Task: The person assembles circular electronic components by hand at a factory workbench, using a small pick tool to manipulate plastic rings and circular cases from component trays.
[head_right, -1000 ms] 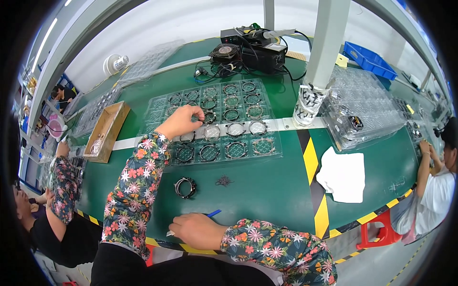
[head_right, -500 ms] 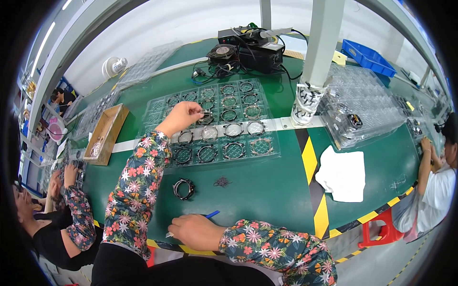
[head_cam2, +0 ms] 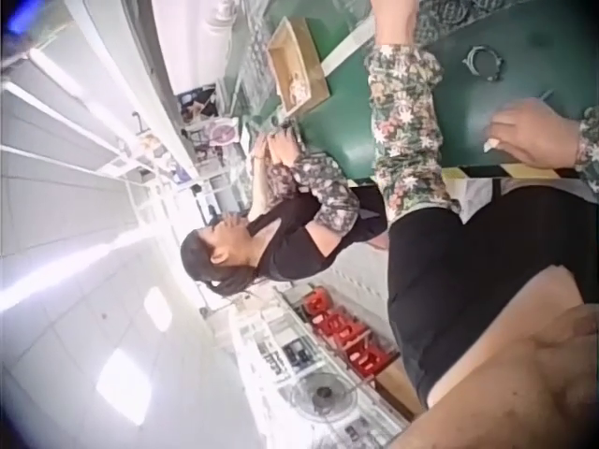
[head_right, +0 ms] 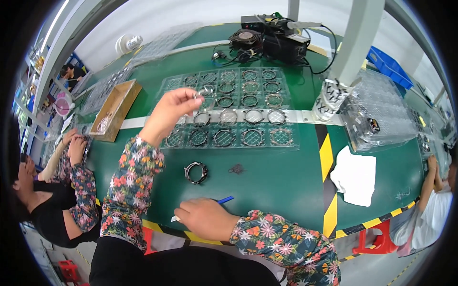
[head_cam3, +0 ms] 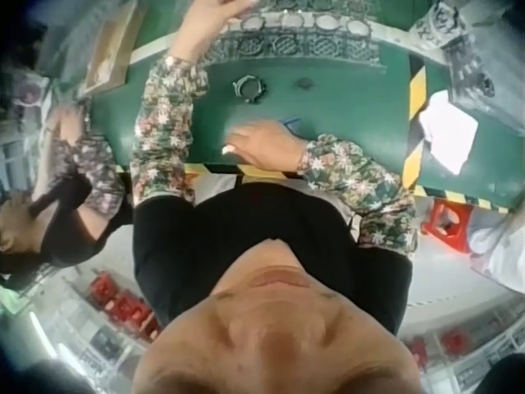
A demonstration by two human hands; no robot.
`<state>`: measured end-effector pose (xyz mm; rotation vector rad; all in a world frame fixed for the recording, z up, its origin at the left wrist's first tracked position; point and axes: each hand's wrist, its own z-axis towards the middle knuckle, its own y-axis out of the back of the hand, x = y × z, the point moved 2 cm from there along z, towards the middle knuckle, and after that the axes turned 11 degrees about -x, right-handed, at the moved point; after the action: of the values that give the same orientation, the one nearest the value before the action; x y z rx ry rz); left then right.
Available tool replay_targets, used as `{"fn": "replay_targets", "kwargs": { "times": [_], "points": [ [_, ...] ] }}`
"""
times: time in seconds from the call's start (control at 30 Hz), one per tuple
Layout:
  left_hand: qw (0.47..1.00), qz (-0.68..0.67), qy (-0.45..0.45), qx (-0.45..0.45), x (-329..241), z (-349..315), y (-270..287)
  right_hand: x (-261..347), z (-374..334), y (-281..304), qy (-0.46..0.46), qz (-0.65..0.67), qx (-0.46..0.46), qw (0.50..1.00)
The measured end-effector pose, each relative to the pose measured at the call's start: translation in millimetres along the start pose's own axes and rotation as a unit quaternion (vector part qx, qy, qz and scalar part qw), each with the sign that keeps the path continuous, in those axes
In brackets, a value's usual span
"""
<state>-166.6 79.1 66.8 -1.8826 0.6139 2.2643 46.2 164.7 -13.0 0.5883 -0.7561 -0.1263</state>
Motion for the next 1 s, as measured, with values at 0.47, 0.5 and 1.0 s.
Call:
{"fn": "replay_targets", "kwargs": {
  "times": [0.47, 0.5, 1.0],
  "points": [
    [0.803, 0.362, -0.446, 0.161, 24, -166, -58, -9, 5, 94, -0.146, -0.142, -0.22, 0.954],
    [0.805, 0.357, -0.446, 0.158, 28, -164, -58, -13, 7, 91, -0.148, -0.146, -0.216, 0.954],
    [0.886, 0.22, -0.399, 0.09, 53, -144, -49, -15, 6, 72, -0.239, -0.173, -0.052, 0.954]
  ]
}}
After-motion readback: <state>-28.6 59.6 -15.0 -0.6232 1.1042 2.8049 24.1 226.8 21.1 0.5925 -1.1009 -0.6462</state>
